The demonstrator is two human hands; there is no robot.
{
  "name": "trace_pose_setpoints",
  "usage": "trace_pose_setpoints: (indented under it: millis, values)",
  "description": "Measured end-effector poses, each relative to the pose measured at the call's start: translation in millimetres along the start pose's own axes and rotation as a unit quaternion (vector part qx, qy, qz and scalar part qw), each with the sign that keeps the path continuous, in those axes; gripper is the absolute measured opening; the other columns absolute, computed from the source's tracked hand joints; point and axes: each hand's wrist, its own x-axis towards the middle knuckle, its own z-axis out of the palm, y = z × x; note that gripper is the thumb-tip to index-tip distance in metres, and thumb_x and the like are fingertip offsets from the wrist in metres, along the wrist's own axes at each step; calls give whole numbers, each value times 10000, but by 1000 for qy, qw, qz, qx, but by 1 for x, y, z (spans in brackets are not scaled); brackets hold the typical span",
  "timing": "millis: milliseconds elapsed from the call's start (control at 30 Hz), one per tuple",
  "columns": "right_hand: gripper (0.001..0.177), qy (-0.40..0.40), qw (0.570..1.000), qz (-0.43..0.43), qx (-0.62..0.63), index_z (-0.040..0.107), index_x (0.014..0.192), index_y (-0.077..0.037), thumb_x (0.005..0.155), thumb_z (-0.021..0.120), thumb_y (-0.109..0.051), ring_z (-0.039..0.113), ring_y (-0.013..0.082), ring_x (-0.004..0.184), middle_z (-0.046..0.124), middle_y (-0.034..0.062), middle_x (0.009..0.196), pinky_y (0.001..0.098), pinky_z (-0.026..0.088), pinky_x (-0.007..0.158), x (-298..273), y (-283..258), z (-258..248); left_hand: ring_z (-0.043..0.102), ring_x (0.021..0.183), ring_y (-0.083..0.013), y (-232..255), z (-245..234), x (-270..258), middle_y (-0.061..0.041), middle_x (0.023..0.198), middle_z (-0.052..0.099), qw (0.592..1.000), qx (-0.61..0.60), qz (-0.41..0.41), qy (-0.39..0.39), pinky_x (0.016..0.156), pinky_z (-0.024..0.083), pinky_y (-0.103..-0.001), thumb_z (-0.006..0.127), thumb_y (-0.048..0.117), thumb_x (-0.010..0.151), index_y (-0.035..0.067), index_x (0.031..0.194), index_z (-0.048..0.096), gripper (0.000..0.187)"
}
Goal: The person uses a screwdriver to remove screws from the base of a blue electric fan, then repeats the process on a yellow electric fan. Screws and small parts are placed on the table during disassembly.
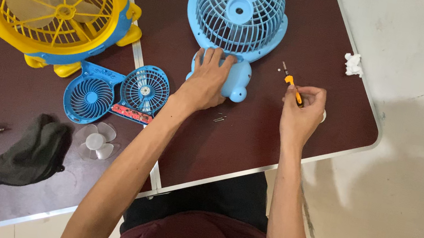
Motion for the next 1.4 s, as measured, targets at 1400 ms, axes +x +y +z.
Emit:
trace_pose_setpoints:
  millis: [1400]
  values:
    - [520, -186, 965, -103, -155, 647, 1382, -173, 887, 796, -120, 563, 187, 897, 499, 64, 990, 335, 515, 798, -56, -38, 66, 602, 1190, -285, -5, -41, -119, -96, 1216, 633, 944, -193, -218, 157, 1105, 347, -459, 716, 86, 892, 115, 1224, 692, 334]
